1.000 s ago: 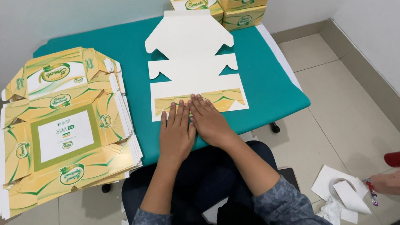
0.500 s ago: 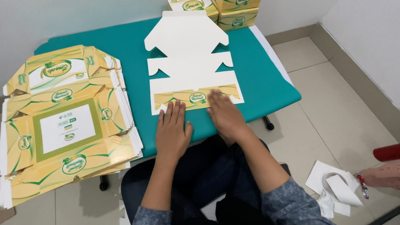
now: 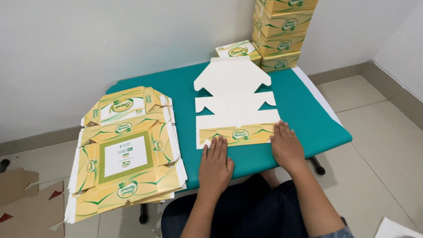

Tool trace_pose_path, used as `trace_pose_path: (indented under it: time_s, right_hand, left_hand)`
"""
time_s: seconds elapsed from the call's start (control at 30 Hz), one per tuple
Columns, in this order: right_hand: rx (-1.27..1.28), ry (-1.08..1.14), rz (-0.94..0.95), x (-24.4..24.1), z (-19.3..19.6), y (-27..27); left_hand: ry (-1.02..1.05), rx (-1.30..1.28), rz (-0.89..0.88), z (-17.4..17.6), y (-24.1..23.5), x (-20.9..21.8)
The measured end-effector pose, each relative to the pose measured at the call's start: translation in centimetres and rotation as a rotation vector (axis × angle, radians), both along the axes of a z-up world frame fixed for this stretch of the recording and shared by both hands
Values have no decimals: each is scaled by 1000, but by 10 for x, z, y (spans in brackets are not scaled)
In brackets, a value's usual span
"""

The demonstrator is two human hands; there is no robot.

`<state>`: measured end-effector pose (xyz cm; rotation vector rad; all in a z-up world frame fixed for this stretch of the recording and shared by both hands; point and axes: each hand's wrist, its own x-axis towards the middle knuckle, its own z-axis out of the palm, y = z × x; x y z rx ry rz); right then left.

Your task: The person folds a flat cardboard box blank into a finished rectangular box. They fold the side flaps, tuck the tabs into slots, and close the lid to complete the assembly.

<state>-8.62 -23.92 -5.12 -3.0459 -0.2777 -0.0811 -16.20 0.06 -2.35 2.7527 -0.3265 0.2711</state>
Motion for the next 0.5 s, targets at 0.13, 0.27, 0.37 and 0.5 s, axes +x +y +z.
trace_pose_path:
  time_s: [0.13,0.27,0.37,0.5]
  right_hand:
    - [-10,-22,55,-3,14,44]
    - [20,-226,429,-1,-16,98]
    - [218,-74,454,-10,5,106]
    - [291,-53,427,-19,22,107]
  left_hand:
    - [-5,8,-4,4,0,0]
    - [-200,78,0,-16,0,7]
    - [-205,32,-7,-14,2,7]
    - [-155,13,-24,-11,1,6]
